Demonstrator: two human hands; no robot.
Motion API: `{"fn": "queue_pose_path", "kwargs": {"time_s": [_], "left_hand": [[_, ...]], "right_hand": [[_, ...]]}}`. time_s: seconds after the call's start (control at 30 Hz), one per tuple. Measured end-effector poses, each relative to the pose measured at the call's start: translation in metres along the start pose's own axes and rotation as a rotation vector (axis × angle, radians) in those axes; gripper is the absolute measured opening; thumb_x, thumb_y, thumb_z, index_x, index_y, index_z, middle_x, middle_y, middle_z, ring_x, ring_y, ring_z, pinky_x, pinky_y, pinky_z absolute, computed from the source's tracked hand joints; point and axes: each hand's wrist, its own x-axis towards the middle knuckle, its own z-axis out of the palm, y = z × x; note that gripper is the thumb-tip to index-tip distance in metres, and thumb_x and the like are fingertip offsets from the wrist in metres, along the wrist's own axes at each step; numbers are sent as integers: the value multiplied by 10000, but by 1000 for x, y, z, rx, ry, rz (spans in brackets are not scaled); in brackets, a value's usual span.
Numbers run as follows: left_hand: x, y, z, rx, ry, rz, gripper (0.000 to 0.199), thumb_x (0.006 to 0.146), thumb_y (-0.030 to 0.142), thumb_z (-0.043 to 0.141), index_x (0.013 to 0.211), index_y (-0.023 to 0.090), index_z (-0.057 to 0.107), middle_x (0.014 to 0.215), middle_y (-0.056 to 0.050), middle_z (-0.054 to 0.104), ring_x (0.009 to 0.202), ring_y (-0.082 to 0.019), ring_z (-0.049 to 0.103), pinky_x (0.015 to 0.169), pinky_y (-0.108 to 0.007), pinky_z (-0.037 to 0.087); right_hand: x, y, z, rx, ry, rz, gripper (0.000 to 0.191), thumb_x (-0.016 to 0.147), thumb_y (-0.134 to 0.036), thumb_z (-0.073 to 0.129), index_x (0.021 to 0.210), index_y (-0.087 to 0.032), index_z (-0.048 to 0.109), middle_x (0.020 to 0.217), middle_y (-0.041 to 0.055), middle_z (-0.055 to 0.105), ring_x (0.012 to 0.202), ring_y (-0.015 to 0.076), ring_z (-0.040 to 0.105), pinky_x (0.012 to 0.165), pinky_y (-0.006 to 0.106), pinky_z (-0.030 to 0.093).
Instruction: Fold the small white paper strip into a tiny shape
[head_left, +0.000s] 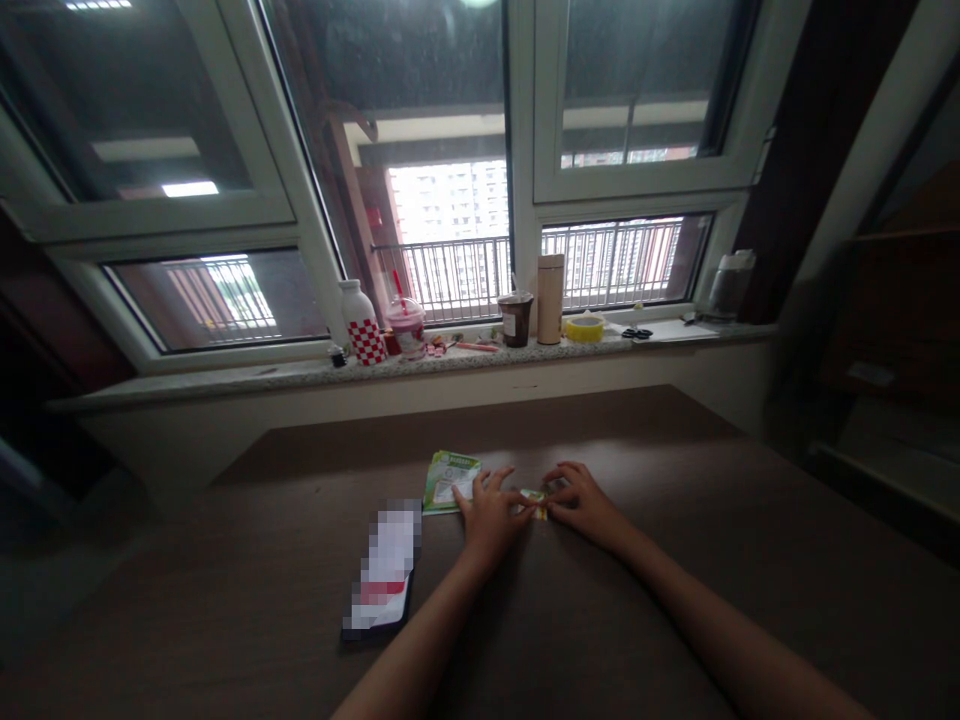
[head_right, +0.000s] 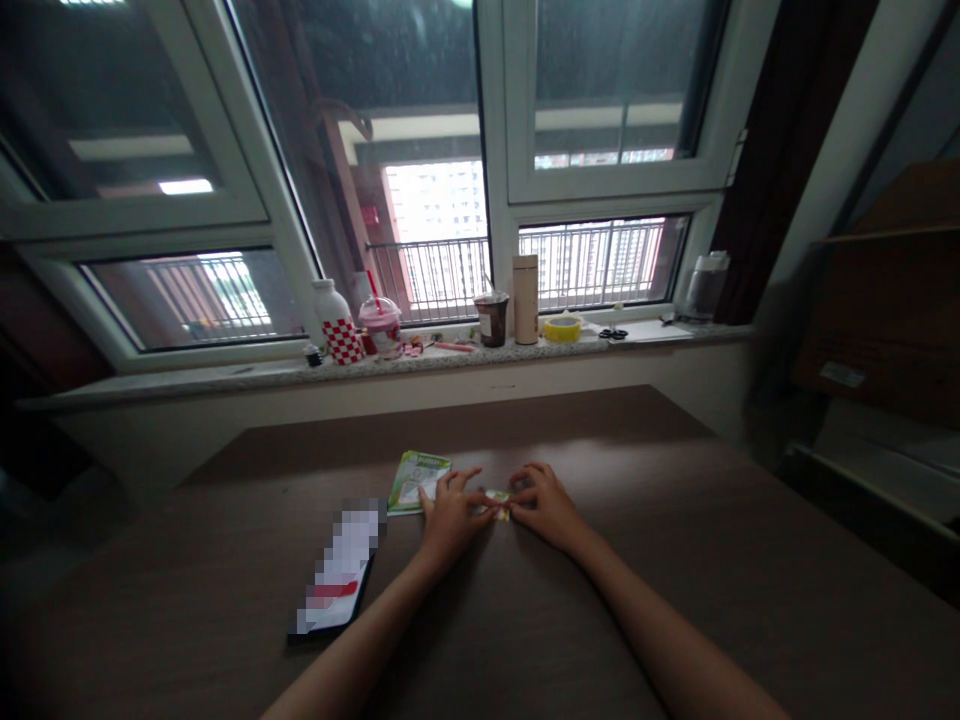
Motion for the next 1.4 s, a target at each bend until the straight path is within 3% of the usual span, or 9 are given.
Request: {"fn": "queue_pose_path", "kwargs": {"time_s": [0.47,1.03,1.27,1.4], "left_hand": [[1,-3,4,-15,14,11,88,788,461,679,843,429,740,1422,113,499,1351,-322,315,1044,-769,7],[0,-3,4,-17,8,2,127,803,480,647,867,421,740,1420,92,499,1350,-320,313,1053,-757,8],[-1,-2,2,-35,9,-5,125,800,466,656,864,407,746,1413,75,508,1343,-322,315,1057,-752,-5],[-2,-2,2,-23,4,-6,129,806,471,648,876,417,742,1416,82,500,1347,-315,312,1057,-751,-7]], "right_hand": [[3,-3,-5,-148,86,53,146,800,-294,637,799,-261,780,1074,82,596,1190,260,423,1078,413,353],[2,0,-4,-49,177,103,163,824,-296,616,809,-240,768,1095,87,567,1136,248,475,1053,392,370],[1,-4,-7,-53,90,34,130,793,-261,644,812,-275,772,1119,66,579,1183,250,431,1075,412,338],[2,-5,-4,-111,103,61,151,806,-274,625,800,-257,776,1103,82,574,1180,252,431,1070,409,349]]}}
